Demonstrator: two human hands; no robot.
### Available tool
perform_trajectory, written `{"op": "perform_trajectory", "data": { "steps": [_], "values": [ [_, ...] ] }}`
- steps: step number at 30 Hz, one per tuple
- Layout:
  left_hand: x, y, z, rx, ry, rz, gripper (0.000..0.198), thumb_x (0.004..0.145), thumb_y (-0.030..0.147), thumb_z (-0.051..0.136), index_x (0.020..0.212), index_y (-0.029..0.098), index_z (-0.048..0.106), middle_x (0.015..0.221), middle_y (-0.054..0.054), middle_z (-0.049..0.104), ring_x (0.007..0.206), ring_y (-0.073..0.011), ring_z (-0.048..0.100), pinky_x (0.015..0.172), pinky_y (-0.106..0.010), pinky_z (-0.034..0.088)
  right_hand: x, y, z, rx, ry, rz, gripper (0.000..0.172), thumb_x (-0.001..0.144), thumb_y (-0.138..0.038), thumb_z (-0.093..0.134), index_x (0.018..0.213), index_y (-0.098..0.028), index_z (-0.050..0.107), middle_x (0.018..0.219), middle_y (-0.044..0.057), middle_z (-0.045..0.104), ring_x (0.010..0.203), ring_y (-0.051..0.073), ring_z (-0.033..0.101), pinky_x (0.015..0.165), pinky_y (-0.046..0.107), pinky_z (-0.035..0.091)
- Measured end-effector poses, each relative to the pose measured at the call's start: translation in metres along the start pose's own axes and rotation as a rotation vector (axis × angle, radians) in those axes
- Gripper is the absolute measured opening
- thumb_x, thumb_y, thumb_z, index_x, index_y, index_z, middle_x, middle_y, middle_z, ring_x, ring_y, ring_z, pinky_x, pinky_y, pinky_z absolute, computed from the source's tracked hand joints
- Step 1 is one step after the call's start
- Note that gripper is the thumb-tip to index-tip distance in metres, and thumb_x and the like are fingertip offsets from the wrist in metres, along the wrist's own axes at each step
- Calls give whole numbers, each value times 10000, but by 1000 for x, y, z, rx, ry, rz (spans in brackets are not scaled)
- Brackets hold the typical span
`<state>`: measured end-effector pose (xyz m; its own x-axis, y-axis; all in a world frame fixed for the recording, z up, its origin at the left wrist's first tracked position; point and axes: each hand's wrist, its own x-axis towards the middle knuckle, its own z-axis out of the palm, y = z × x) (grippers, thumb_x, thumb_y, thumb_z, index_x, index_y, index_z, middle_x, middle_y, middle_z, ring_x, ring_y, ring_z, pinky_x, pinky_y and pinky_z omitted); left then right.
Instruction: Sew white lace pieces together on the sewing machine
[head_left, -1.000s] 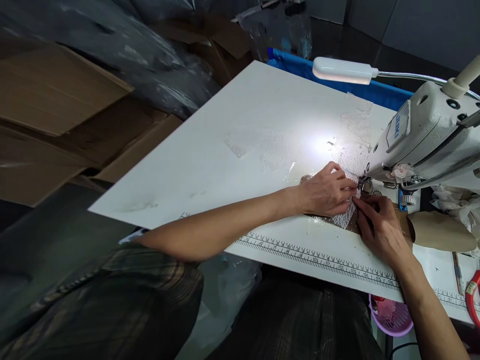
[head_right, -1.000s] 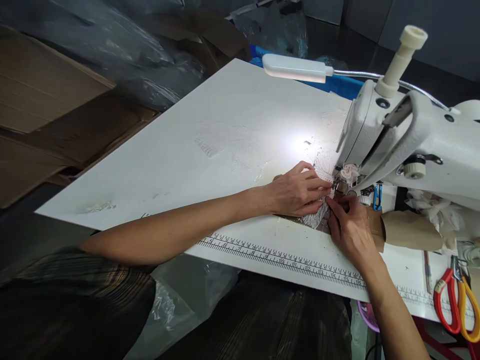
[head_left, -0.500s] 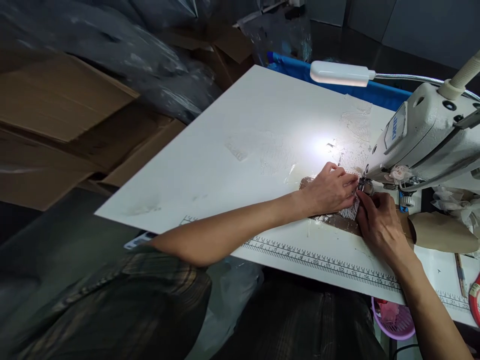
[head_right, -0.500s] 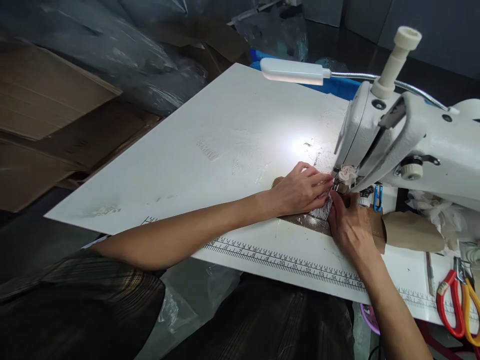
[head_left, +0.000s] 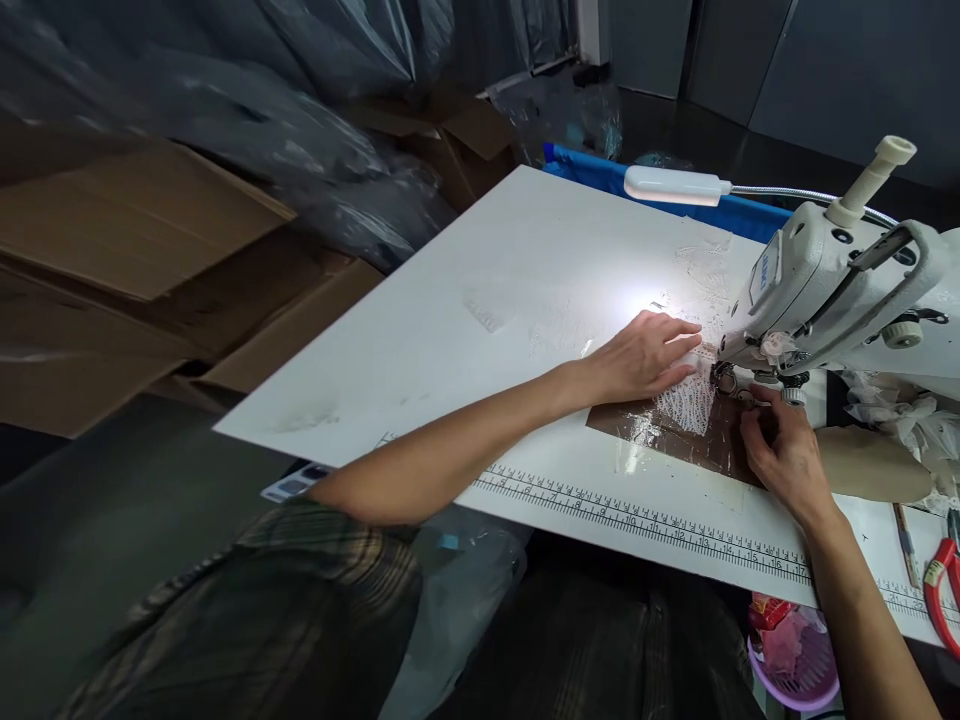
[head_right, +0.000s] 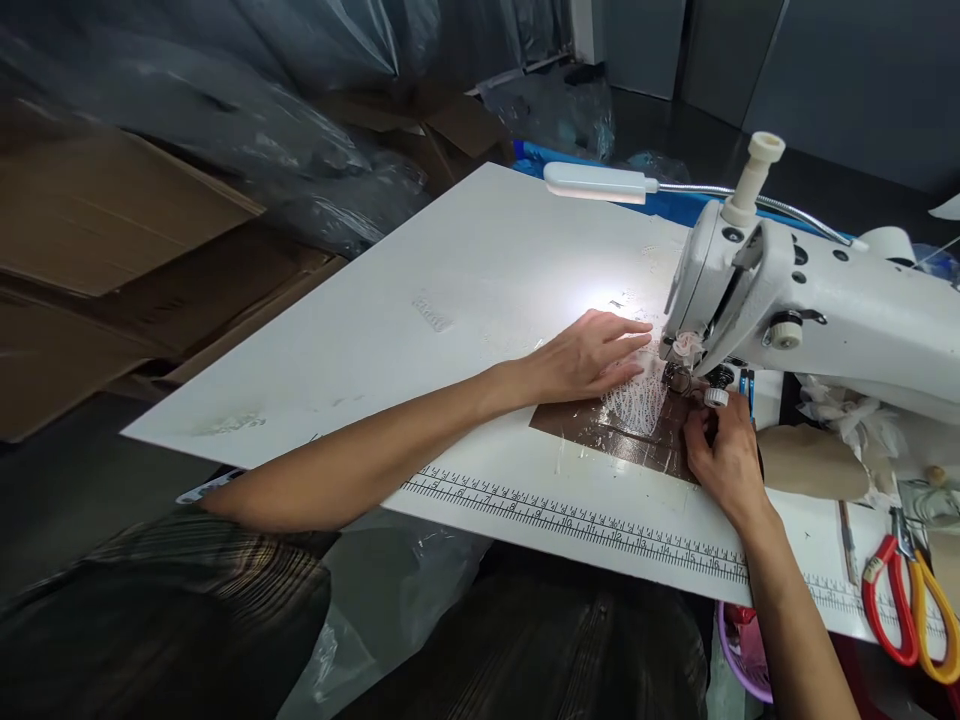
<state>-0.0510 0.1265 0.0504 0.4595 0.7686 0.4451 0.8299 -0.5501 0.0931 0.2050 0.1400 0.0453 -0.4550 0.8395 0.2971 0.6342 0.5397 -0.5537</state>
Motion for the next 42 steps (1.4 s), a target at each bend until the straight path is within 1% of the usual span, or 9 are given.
{"op": "perform_trajectory", "data": {
  "steps": [2, 9, 14, 18, 22, 27, 32, 36, 42],
  "values": [
    [2, -1, -8, -11, -15, 16, 289, 1025, 269, 449, 1213, 124, 614, 1234, -157, 664, 1034, -236, 638, 863, -412, 511, 1, 1, -4, 15, -13, -12, 216, 870, -320, 503, 995, -192, 623, 807, 77, 584, 807, 241, 582, 717, 401, 530],
    [-1, 24, -16, -231, -274, 198, 104, 922, 217, 672, 979, 133, 694, 1009, -88, 699, 898, -167, 640, 772, -270, 513, 1, 5, -21, 6, -128, -145, 212, 909, -321, 507, 1013, -196, 642, 840, 91, 628, 772, 238, 607, 676, 381, 528],
    [-3, 25, -10, -319, -244, 109, 94, 944, 198, 636, 884, 145, 687, 973, -70, 678, 856, -152, 620, 738, -254, 507, 3, -7, -21, 78, -247, -256, 305, 928, -341, 541, 1182, -191, 617, 969, 97, 679, 879, 230, 658, 773, 390, 557],
    [-7, 25, -9, -400, -218, 59, 101, 959, 186, 602, 929, 152, 692, 987, -68, 672, 886, -151, 618, 717, -245, 505, 7, -16, -8, 82, -302, -334, 271, 921, -412, 606, 1070, -187, 631, 981, 94, 669, 851, 213, 659, 750, 359, 554],
    [-12, 27, -9, -393, -168, 33, 131, 944, 209, 637, 1049, 156, 697, 1010, -77, 679, 905, -164, 623, 716, -256, 512, 9, -15, 6, 35, -261, -320, 210, 975, -310, 478, 888, -200, 634, 910, 80, 657, 781, 187, 647, 679, 326, 530],
    [-13, 26, -3, -288, -138, 107, 159, 985, 229, 575, 972, 183, 727, 991, -69, 696, 854, -159, 617, 734, -283, 510, 9, -11, 8, 134, -195, -304, 188, 954, -304, 511, 832, -208, 616, 859, 61, 660, 766, 177, 641, 701, 321, 537],
    [-12, 25, -1, -143, -166, 214, 201, 1006, 254, 541, 960, 199, 729, 1025, -67, 719, 835, -161, 597, 751, -309, 495, 8, -12, 2, 103, -138, -236, 173, 941, -307, 497, 906, -216, 640, 868, 71, 685, 758, 191, 644, 691, 338, 544],
    [-11, 27, 1, -68, -127, 237, 286, 1014, 207, 483, 854, 191, 720, 990, -58, 731, 780, -152, 591, 726, -317, 487, 7, -12, 1, 103, -174, -259, 243, 907, -357, 548, 1053, -201, 664, 958, 93, 700, 837, 218, 665, 758, 386, 565],
    [-11, 27, 1, -29, -107, 257, 331, 1016, 162, 414, 890, 169, 720, 965, -66, 734, 756, -150, 593, 711, -312, 496, 6, -6, 7, 74, -63, -213, 221, 910, -288, 493, 983, -214, 689, 952, 90, 706, 861, 232, 667, 784, 416, 565]
  ]
}}
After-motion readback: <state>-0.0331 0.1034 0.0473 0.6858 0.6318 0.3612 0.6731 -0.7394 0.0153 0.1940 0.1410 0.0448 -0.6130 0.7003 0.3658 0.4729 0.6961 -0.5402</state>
